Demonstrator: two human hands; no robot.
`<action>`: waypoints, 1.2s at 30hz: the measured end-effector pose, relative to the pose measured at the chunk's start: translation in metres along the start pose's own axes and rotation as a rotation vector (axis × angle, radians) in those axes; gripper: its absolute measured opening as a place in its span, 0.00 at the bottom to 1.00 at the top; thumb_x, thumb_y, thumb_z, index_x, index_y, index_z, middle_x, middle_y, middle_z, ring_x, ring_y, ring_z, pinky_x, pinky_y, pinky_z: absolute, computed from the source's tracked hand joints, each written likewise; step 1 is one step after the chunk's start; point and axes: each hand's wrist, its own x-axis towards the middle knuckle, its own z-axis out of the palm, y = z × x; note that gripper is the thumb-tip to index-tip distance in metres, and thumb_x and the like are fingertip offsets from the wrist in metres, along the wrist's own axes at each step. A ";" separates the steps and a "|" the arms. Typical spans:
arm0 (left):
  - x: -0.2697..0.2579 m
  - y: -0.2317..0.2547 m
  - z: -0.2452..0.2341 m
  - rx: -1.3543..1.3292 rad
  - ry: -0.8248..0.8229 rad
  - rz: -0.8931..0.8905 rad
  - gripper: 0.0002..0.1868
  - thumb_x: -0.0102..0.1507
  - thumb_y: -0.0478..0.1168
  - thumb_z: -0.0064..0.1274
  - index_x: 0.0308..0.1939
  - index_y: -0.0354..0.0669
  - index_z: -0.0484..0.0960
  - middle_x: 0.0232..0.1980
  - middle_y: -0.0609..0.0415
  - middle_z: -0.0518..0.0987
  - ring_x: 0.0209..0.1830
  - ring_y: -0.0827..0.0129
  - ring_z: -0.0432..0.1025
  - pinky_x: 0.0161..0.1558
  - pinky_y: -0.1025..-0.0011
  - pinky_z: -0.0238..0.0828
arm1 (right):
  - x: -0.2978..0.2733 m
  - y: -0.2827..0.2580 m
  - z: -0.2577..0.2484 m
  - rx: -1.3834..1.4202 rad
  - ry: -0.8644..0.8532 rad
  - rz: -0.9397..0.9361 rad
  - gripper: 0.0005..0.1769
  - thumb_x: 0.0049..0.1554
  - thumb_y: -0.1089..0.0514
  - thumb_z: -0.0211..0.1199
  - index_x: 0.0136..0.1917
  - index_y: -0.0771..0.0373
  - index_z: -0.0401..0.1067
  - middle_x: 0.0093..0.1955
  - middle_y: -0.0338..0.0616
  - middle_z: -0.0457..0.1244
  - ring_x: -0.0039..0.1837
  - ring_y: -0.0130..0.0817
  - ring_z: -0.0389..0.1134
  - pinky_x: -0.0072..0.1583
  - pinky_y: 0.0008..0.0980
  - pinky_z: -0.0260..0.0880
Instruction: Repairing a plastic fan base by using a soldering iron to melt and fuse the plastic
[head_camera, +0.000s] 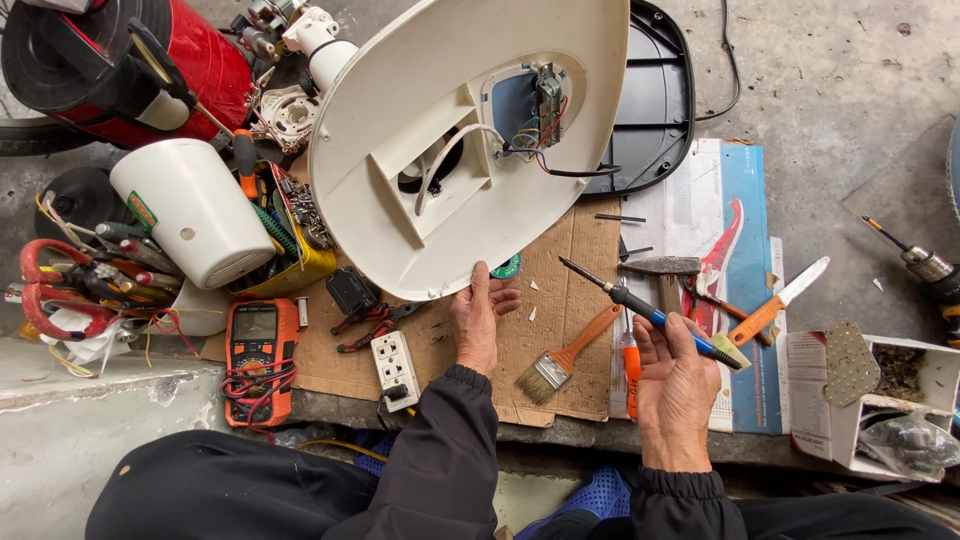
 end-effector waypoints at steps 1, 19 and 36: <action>0.000 0.000 -0.001 0.000 0.000 0.001 0.30 0.71 0.57 0.55 0.53 0.27 0.84 0.44 0.38 0.89 0.32 0.62 0.82 0.33 0.69 0.86 | 0.000 0.000 0.000 0.000 -0.001 0.000 0.11 0.61 0.62 0.74 0.52 0.60 0.72 0.47 0.53 0.72 0.51 0.46 0.80 0.60 0.36 0.85; -0.016 -0.072 -0.032 1.114 0.026 0.393 0.13 0.60 0.52 0.75 0.45 0.60 0.89 0.39 0.58 0.81 0.42 0.58 0.83 0.47 0.60 0.82 | -0.006 0.009 -0.016 0.001 -0.072 -0.004 0.10 0.63 0.63 0.73 0.54 0.60 0.72 0.50 0.53 0.74 0.52 0.44 0.81 0.59 0.38 0.90; -0.062 0.003 -0.060 0.992 0.066 0.164 0.10 0.57 0.49 0.64 0.40 0.53 0.90 0.37 0.51 0.90 0.44 0.57 0.87 0.45 0.60 0.84 | -0.018 0.058 0.030 -0.104 -0.357 0.177 0.12 0.64 0.64 0.70 0.57 0.62 0.70 0.54 0.60 0.75 0.51 0.49 0.81 0.56 0.39 0.88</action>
